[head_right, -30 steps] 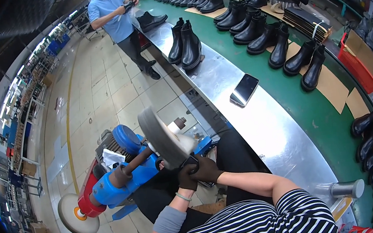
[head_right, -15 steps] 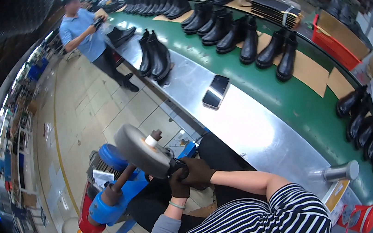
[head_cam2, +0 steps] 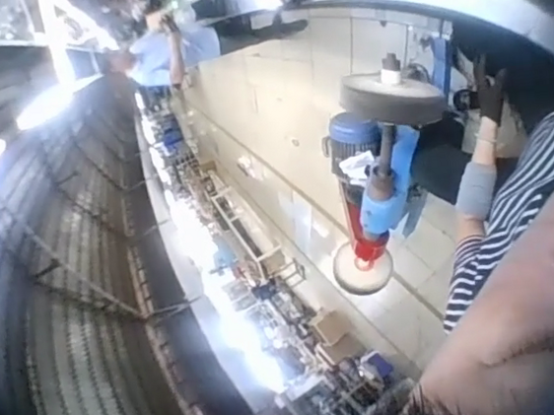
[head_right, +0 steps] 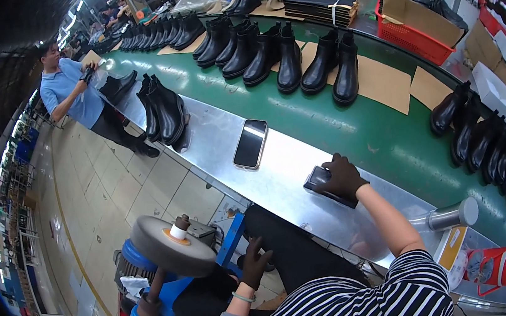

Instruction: Polishing and finishing leather boots using an industrial grinding and buffing machine.

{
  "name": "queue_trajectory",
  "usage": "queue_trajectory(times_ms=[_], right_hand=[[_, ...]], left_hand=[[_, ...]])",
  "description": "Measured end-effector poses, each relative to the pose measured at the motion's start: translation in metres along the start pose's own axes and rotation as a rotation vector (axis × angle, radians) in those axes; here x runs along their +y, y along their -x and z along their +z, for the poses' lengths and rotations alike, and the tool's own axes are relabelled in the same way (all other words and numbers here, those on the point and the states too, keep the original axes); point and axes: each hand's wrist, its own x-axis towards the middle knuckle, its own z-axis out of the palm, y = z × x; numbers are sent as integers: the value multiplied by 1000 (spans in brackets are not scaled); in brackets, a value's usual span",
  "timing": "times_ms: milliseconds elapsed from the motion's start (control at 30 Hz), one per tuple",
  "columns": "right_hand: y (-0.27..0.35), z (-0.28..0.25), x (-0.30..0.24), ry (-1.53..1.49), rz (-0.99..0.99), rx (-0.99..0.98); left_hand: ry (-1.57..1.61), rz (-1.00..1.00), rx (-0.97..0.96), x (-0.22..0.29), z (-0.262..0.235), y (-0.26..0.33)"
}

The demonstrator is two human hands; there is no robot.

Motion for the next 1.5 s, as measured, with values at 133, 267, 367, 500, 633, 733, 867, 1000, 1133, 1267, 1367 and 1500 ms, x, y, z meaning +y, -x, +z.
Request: queue_trajectory(times_ms=[133,267,367,500,633,733,867,1000,1133,1267,1367,1500], right_hand=[[-89,-2,69,-1091,204,226],[-202,-13,147,-2003,414,358],[-251,-13,184,-1326,329,746],[-291,-39,216,-1983,755,695],[-264,-66,243,-2009,287,842],[-207,-77,226,-1663,276,1010],[-72,-86,160,-1424,162,983],[9,-117,70,-1217,-77,788],[10,-104,-28,-1144,-206,336],[-24,15,-139,-1119,-115,-274],[-27,133,-209,-915,-231,-405],[-29,211,-228,-1559,233,-993]], left_hand=[[-140,29,10,-5,-5,-4],[79,-40,43,8,-13,-5],[203,-141,50,19,-16,-4],[207,-176,69,27,-16,-4],[129,-129,70,29,-17,-6],[152,-114,84,29,-19,-8],[188,-112,119,26,-28,-10],[-262,300,107,20,-42,-15],[307,139,134,19,-41,-15],[940,49,36,21,-46,-19],[498,131,261,12,-56,-15],[964,-205,510,-15,-54,-3]])
